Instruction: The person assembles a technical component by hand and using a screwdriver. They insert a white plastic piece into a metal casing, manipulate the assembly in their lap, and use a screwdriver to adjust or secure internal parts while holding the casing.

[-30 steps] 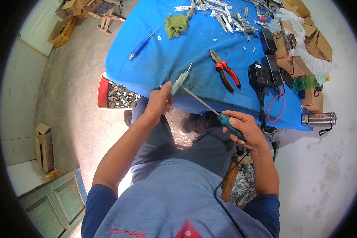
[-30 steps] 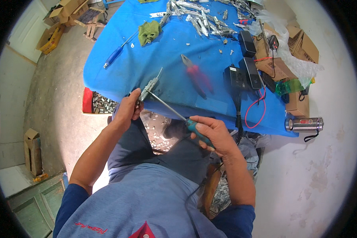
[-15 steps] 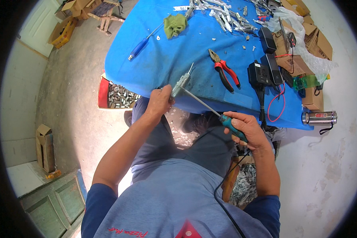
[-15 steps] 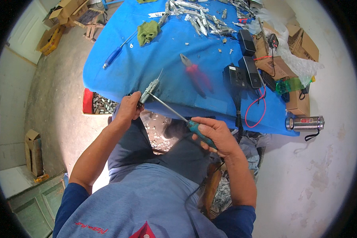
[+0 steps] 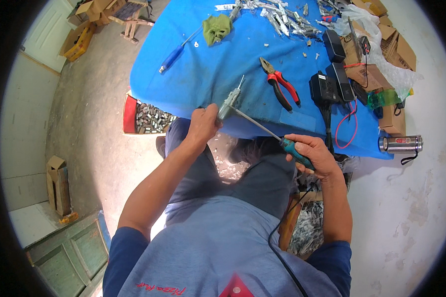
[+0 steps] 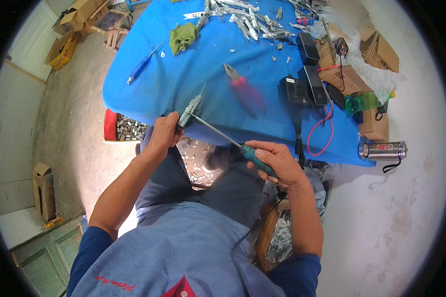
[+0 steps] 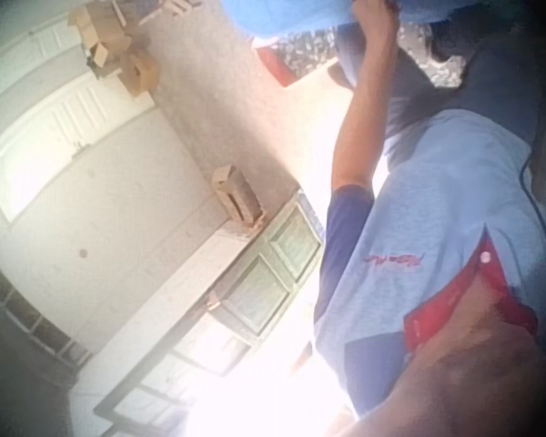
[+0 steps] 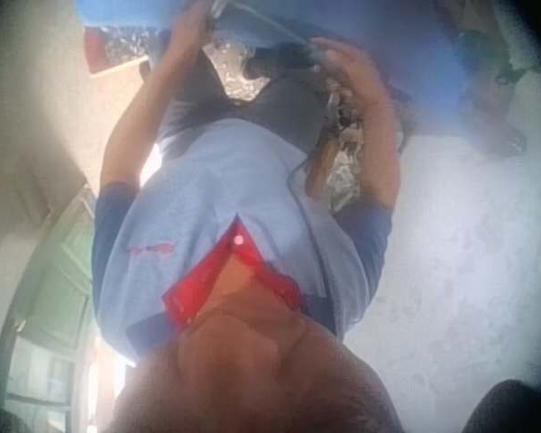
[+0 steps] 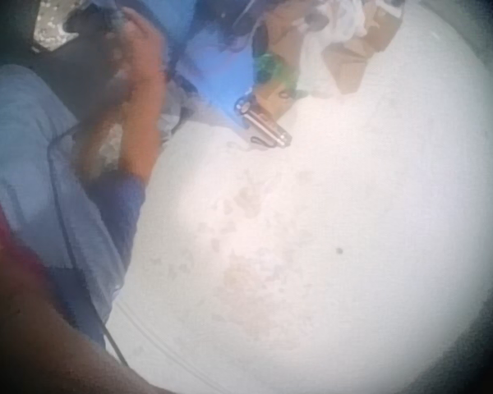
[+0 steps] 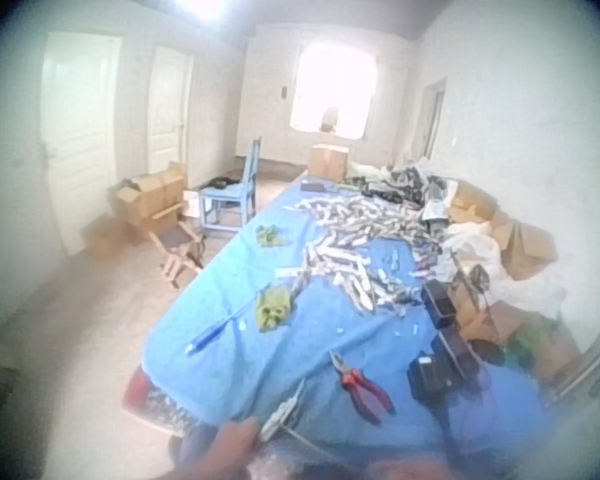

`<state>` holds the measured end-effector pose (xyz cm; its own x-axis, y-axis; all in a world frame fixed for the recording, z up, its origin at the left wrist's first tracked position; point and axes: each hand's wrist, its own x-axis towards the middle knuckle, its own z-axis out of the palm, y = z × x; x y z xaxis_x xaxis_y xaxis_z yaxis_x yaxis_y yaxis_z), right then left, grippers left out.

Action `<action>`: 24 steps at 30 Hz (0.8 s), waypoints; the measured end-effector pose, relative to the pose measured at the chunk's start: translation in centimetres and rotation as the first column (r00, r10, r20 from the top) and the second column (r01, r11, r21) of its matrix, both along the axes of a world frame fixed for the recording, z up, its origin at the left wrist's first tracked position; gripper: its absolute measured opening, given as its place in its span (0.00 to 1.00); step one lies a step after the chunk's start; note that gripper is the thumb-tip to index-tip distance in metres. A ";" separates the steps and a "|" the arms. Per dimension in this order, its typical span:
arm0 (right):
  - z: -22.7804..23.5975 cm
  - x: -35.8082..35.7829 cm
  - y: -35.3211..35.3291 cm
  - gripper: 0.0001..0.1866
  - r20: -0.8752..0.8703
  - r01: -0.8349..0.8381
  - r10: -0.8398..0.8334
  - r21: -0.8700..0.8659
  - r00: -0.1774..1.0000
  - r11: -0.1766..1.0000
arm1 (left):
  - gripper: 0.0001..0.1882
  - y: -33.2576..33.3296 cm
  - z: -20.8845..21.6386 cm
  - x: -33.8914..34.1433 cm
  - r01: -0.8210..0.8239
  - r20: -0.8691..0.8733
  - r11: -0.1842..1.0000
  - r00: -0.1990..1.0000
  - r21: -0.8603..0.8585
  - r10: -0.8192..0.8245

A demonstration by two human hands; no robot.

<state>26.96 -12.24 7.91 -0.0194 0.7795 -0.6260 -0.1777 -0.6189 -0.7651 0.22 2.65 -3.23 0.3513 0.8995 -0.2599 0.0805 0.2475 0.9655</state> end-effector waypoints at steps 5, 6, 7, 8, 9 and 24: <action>-0.9 -0.7 -0.8 0.20 0.274 -0.098 0.038 0.209 0.961 0.973 | 0.22 0.1 -0.4 -0.1 0.030 -0.020 0.998 0.999 0.059 -0.029; -0.9 -1.0 -1.0 0.20 0.375 -0.152 0.044 0.264 0.926 0.952 | 0.22 0.2 -0.5 -0.1 0.034 -0.018 0.997 0.999 0.071 -0.033; -0.9 -1.1 -1.2 0.20 0.472 -0.210 0.042 0.311 0.881 0.927 | 0.23 0.2 -0.6 -0.1 0.037 -0.008 0.996 0.999 0.075 -0.036; -0.9 -1.1 -1.3 0.20 0.428 -0.177 0.037 0.292 0.903 0.940 | 0.23 0.3 -0.6 0.0 0.037 -0.005 0.996 0.999 0.081 -0.037; -1.0 -1.1 -1.4 0.20 0.384 -0.145 0.031 0.271 0.923 0.952 | 0.23 0.3 -0.7 -0.1 0.037 -0.003 0.996 0.999 0.085 -0.037; -0.2 -0.1 -1.5 0.22 -0.034 0.015 -0.014 0.014 0.999 1.000 | 0.20 0.4 1.0 0.0 0.035 -0.028 0.946 0.998 -0.321 -0.047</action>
<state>26.83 -13.71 7.72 -0.0294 0.7889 -0.6138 -0.2129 -0.6049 -0.7673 0.18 3.08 -2.18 0.3717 0.7516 -0.5450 0.1298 0.5392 0.8321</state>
